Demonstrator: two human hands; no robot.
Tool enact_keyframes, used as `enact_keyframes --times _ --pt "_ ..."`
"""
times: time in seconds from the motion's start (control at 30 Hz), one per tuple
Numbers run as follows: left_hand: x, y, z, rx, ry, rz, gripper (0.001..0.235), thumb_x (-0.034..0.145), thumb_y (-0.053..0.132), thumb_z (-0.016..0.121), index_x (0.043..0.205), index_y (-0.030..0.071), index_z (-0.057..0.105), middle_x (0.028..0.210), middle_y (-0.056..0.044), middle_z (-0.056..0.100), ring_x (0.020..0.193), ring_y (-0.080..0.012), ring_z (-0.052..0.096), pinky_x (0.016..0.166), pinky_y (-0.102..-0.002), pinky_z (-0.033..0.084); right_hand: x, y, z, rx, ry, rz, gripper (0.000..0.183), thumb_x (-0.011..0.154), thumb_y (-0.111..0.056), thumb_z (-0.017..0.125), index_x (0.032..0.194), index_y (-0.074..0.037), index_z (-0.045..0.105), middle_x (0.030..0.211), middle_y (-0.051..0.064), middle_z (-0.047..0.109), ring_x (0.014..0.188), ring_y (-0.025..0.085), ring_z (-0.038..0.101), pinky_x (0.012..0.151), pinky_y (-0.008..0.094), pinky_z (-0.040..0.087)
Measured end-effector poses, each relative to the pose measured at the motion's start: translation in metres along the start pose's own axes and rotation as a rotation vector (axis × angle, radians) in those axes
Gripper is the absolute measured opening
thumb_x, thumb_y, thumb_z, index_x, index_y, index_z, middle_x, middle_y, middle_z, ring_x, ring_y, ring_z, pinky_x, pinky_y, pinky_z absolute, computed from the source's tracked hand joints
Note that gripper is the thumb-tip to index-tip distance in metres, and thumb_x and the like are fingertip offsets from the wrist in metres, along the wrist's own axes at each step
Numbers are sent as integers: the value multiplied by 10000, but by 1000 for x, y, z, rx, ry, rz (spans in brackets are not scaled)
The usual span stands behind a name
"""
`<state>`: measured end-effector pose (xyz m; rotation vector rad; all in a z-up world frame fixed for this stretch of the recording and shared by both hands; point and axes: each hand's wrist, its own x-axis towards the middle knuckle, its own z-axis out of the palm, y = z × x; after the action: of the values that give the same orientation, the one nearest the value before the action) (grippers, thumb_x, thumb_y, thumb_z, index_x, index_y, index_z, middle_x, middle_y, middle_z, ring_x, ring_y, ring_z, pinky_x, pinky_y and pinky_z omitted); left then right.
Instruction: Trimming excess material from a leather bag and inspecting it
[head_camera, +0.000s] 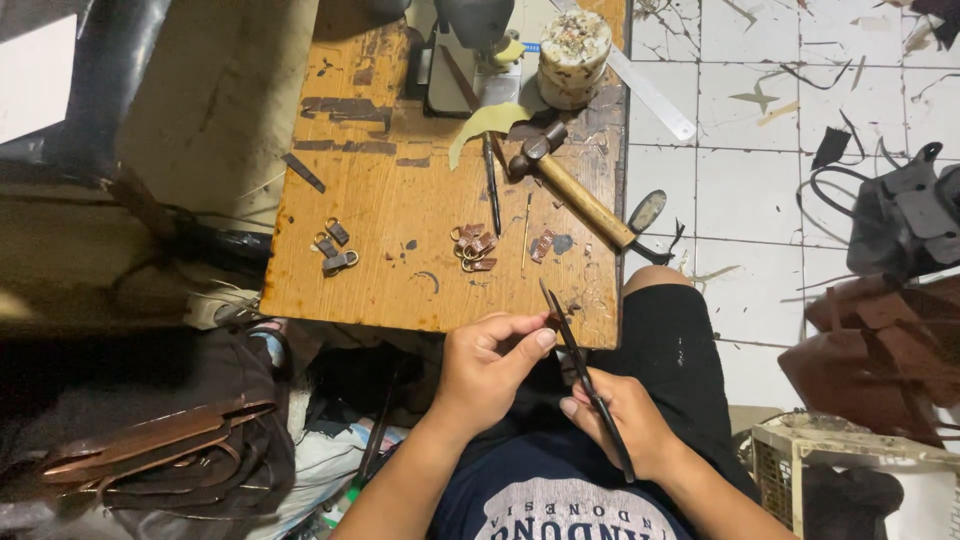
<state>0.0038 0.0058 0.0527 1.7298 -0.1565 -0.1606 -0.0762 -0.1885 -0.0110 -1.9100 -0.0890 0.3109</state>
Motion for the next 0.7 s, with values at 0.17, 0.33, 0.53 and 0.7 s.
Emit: enact_keyframes --times 0.17,0.33,0.53,0.7 --pt "0 -1 0 -16 3 -38 208 852 190 794 1012 59 818 1004 -93 818 927 -131 766 846 -253 589 -1 4 6 12 63 27 467 909 -172 767 679 -180 361 625 -72 378 585 98 326 532 288 315" --pt "-1 -9 1 -51 14 -87 213 847 176 802 1008 37 820 963 -86 812 869 -116 757 791 -237 599 0 14 10 -11 108 2 443 882 -176 787 649 -187 411 571 -73 415 545 87 339 502 281 322" --pt "1 -18 -1 -167 14 -213 272 844 153 805 1076 12 803 932 -88 818 757 -109 749 732 -234 635 0 19 16 14 112 108 483 921 -318 769 608 -173 432 528 -66 446 534 58 380 481 284 324" --pt "31 -23 -31 275 116 155 262 971 216 659 1192 134 773 1061 -43 696 993 -164 679 873 -273 528 3 23 12 115 194 75 413 920 -212 750 632 -146 462 592 -54 415 572 84 399 535 292 349"
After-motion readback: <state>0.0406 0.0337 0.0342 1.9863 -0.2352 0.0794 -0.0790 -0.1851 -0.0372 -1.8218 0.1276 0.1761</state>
